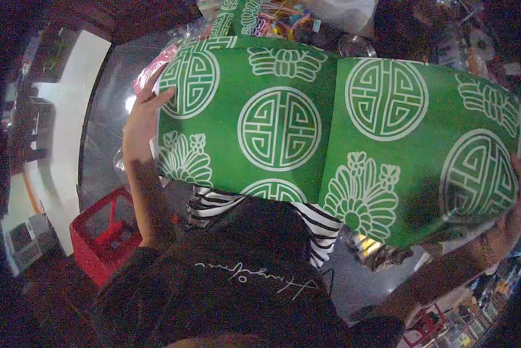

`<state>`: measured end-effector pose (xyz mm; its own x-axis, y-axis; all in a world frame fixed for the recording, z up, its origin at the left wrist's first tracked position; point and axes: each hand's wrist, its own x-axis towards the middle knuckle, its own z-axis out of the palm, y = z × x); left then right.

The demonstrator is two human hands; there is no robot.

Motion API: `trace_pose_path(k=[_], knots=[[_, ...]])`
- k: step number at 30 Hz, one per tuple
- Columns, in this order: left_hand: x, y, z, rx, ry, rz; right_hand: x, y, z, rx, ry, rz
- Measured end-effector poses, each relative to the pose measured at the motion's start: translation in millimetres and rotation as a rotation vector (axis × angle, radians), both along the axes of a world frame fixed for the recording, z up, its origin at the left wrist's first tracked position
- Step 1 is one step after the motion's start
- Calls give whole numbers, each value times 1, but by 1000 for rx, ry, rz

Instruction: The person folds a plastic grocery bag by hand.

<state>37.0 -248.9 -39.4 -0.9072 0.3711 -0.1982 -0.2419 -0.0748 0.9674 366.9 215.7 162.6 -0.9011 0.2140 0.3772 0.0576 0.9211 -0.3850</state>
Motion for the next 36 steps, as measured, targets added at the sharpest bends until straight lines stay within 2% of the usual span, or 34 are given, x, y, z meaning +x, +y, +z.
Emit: trace_pose_path(k=[5,6,8,13,16,17,19,22,24,25,26,27,28,29,31,32,33,34,35,36], knots=[[5,-6,3,64,-65,-32,-74,-9,81,-232,22,39],[11,-6,5,38,-56,-39,-79,-12,94,31,-41,300],[12,-4,8,-9,-48,-66,-95,-35,106,-66,-107,366],[21,3,-1,145,-105,-35,-147,-146,59,-399,-360,489],[21,-11,-15,-439,615,-30,-168,-148,24,-530,-440,375],[13,-21,-49,-428,610,-34,-175,-137,12,-569,-454,315],[18,-26,-41,-293,445,-3,-177,-112,-28,-544,-479,199],[31,-14,12,118,-123,116,-174,-73,-91,-685,-603,27],[36,-3,28,160,-207,153,-166,-57,-138,-869,-594,11],[37,1,29,134,-169,149,-166,-59,-147,-876,-586,3],[19,-16,-17,-325,618,90,-168,-66,-155,-896,-528,7],[21,-11,-7,-330,623,74,-170,-72,-161,-919,-470,10],[25,-8,6,-175,321,35,-178,-71,-162,-846,-464,24],[24,-7,7,-118,216,12,-187,-72,-164,-860,-453,14],[21,-3,10,-12,0,-14,-205,-76,-170,-1122,-301,46],[27,5,21,-15,-84,30,-214,-79,-173,-1132,-286,35],[29,11,28,-18,-167,76,-223,-81,-176,-1195,-229,124],[22,4,11,61,-132,42,-230,-79,-179,-1255,-173,216],[17,2,8,53,-129,36,-236,-71,-187,-1262,-165,212],[12,1,6,19,-70,6,-242,-63,-196,-1125,-193,240]])
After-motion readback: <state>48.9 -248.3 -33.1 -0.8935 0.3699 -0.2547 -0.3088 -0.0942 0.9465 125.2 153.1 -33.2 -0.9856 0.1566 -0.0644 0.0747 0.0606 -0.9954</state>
